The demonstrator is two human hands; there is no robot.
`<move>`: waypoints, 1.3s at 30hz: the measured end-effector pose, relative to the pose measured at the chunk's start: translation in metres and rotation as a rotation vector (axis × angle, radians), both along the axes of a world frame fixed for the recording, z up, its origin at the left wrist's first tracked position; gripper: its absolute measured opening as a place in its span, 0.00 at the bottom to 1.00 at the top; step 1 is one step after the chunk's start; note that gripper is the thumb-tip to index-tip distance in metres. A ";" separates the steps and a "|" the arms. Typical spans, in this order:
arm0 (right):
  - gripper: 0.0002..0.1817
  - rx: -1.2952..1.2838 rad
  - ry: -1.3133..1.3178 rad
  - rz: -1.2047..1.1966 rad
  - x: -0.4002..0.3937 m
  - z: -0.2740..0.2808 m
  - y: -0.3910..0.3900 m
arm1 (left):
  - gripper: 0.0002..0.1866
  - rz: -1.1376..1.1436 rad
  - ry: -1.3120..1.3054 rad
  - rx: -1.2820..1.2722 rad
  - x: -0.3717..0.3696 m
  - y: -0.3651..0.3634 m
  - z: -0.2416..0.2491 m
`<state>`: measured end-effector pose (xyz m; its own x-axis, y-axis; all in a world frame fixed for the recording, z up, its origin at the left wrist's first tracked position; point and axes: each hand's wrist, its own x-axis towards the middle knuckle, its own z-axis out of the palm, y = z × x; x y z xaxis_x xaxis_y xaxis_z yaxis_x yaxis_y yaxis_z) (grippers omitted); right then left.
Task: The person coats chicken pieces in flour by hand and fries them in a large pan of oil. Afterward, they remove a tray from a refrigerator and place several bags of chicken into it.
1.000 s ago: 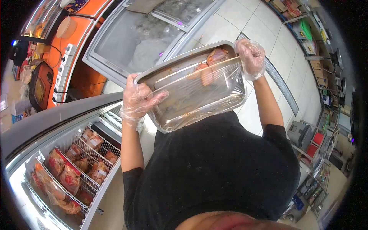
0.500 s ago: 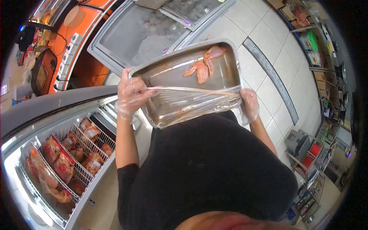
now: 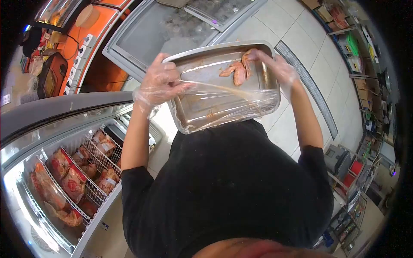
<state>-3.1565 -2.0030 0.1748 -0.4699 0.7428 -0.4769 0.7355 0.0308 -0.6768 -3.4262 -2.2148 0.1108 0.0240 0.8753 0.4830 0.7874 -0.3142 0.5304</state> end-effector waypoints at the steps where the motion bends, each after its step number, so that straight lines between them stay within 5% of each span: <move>1: 0.33 0.005 0.007 0.002 -0.001 -0.002 0.001 | 0.24 0.037 -0.036 0.065 0.000 -0.003 0.008; 4: 0.30 0.018 0.159 0.066 -0.001 -0.040 0.017 | 0.22 0.332 0.000 0.454 -0.013 -0.021 -0.010; 6: 0.28 0.000 0.257 0.113 0.005 -0.086 0.029 | 0.17 0.345 0.182 0.467 -0.026 -0.042 -0.011; 7: 0.27 -0.058 0.299 0.103 0.017 -0.118 0.047 | 0.16 0.545 -0.074 0.474 -0.031 -0.053 -0.032; 9: 0.28 -0.046 0.250 0.073 0.024 -0.092 0.041 | 0.14 0.815 -0.410 0.431 -0.034 -0.076 -0.039; 12: 0.30 -0.013 0.224 -0.039 0.020 -0.079 0.031 | 0.14 0.689 -0.455 0.341 -0.033 -0.091 -0.056; 14: 0.31 -0.009 0.238 -0.119 0.015 -0.076 0.026 | 0.20 0.522 -0.154 0.313 -0.013 -0.065 -0.008; 16: 0.48 -0.045 0.089 -0.167 0.005 -0.064 0.023 | 0.23 0.471 -0.047 0.245 -0.003 -0.052 0.024; 18: 0.49 -0.001 0.066 -0.127 0.006 -0.068 0.029 | 0.25 0.249 0.273 0.044 -0.005 -0.045 0.033; 20: 0.51 0.031 0.040 -0.084 0.014 -0.083 0.036 | 0.24 0.210 0.316 -0.042 -0.003 -0.046 0.032; 21: 0.43 0.035 0.114 -0.056 0.023 -0.095 0.039 | 0.23 0.158 0.354 -0.130 -0.002 -0.048 0.031; 23: 0.36 0.089 0.084 -0.149 0.011 -0.055 0.007 | 0.22 0.190 0.304 -0.010 0.006 -0.061 0.019; 31: 0.35 -0.030 0.154 -0.240 0.039 -0.098 0.012 | 0.21 0.455 -0.031 0.212 0.067 -0.098 -0.049; 36: 0.37 -0.282 0.301 -0.606 0.006 -0.130 0.025 | 0.16 0.650 -0.092 0.214 0.080 -0.069 -0.063; 38: 0.40 -0.370 0.441 -0.692 -0.015 -0.141 0.040 | 0.15 0.651 -0.703 0.140 0.078 -0.056 -0.069; 39: 0.34 -0.422 0.531 -0.723 -0.019 -0.163 0.060 | 0.17 0.648 -1.304 0.203 0.080 -0.055 -0.086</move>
